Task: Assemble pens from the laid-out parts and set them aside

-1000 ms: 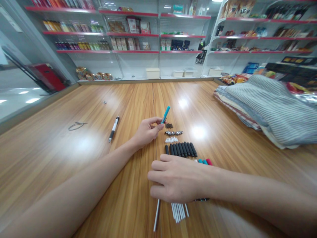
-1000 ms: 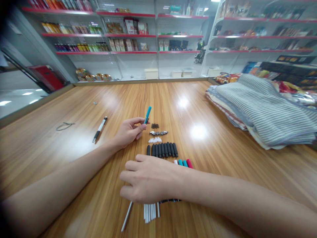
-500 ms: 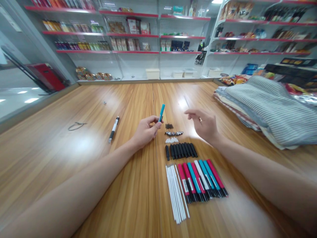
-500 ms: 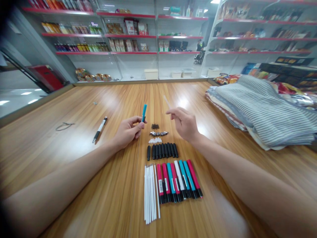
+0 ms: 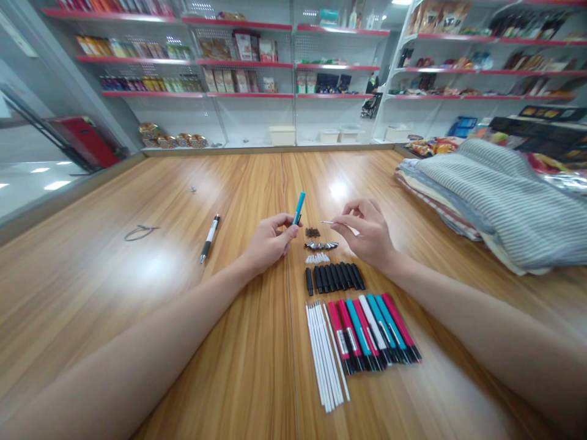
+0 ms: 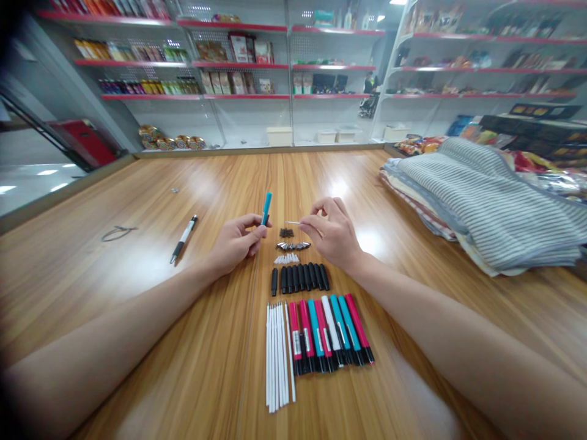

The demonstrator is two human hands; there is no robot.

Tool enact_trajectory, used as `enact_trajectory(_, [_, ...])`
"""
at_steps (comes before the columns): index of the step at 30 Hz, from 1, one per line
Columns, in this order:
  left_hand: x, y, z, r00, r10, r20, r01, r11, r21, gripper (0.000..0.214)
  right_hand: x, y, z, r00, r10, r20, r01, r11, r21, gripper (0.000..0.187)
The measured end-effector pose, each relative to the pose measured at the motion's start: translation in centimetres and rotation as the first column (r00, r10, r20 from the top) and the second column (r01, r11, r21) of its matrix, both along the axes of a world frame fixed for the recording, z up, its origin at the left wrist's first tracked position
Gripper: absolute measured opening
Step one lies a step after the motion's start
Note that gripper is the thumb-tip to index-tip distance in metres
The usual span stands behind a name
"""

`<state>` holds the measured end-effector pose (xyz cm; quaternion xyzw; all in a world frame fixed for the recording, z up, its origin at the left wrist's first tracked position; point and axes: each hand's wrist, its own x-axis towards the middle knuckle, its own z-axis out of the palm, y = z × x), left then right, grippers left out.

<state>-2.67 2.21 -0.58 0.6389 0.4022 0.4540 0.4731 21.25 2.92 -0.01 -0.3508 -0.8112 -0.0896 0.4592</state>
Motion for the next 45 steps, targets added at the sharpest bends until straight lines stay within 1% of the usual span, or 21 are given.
enact_trajectory(2, [0.0,0.0,0.0,1.000,0.002,0.002,-0.002,1.000,0.002,0.023,-0.1,-0.1,-0.1,0.999,0.047,0.017,-0.046,0.999,-0.021,0.012])
enact_trajectory(4, [0.1,0.0,0.1,1.000,0.004,0.005,-0.004,1.000,0.002,0.023,-0.1,-0.1,-0.1,0.992,0.125,0.035,-0.122,0.988,-0.093,0.014])
enact_trajectory(6, [0.1,-0.1,0.1,1.000,0.004,0.007,-0.004,1.000,-0.001,0.023,-0.1,-0.2,-0.2,0.985,0.169,0.036,-0.162,0.975,-0.149,0.017])
enact_trajectory(11, [0.0,0.0,0.0,1.000,-0.008,0.013,0.008,1.000,-0.011,0.024,0.3,-0.7,-0.2,0.966,0.240,0.094,-0.210,0.945,-0.252,0.013])
enact_trajectory(16, [-0.1,0.1,-0.2,1.000,-0.015,0.016,0.015,1.000,-0.001,0.024,0.7,-0.8,-0.6,0.942,0.287,0.172,-0.201,0.897,-0.394,0.018])
enact_trajectory(20, [-0.1,0.1,-0.2,1.000,-0.018,0.021,0.018,1.000,0.009,0.024,0.8,-0.8,-0.8,0.913,0.366,0.182,-0.257,0.860,-0.440,0.020])
enact_trajectory(23, [0.0,0.1,-0.2,1.000,-0.017,0.016,0.017,1.000,0.010,0.024,0.7,-0.8,-0.7,0.902,0.396,0.174,-0.283,0.845,-0.454,0.021])
enact_trajectory(28, [0.0,0.0,-0.1,1.000,-0.012,-0.005,0.012,1.000,0.006,0.023,0.7,-0.8,-0.6,0.900,0.401,0.174,-0.284,0.839,-0.464,0.021])
enact_trajectory(32, [0.0,0.0,0.0,1.000,-0.016,0.007,0.016,1.000,0.016,0.023,0.8,-0.8,-0.5,0.906,0.389,0.170,-0.273,0.841,-0.468,0.021])
enact_trajectory(36, [0.0,0.0,-0.1,1.000,-0.024,0.008,0.024,1.000,0.007,0.023,0.8,-0.9,-0.4,0.882,0.448,0.147,-0.330,0.810,-0.484,0.020])
enact_trajectory(38, [0.0,0.0,0.0,1.000,-0.013,0.001,0.013,1.000,-0.002,0.023,0.8,-1.0,-0.3,0.879,0.456,0.143,-0.335,0.801,-0.496,0.020])
enact_trajectory(40, [0.0,-0.1,0.0,1.000,-0.003,-0.001,0.003,1.000,-0.007,0.023,0.9,-1.0,-0.3,0.893,0.426,0.142,-0.308,0.812,-0.496,0.019])
enact_trajectory(45, [0.0,-0.1,0.1,1.000,-0.010,0.006,0.010,1.000,0.000,0.022,1.2,-0.8,-0.2,0.942,0.290,0.166,-0.183,0.863,-0.471,0.016])
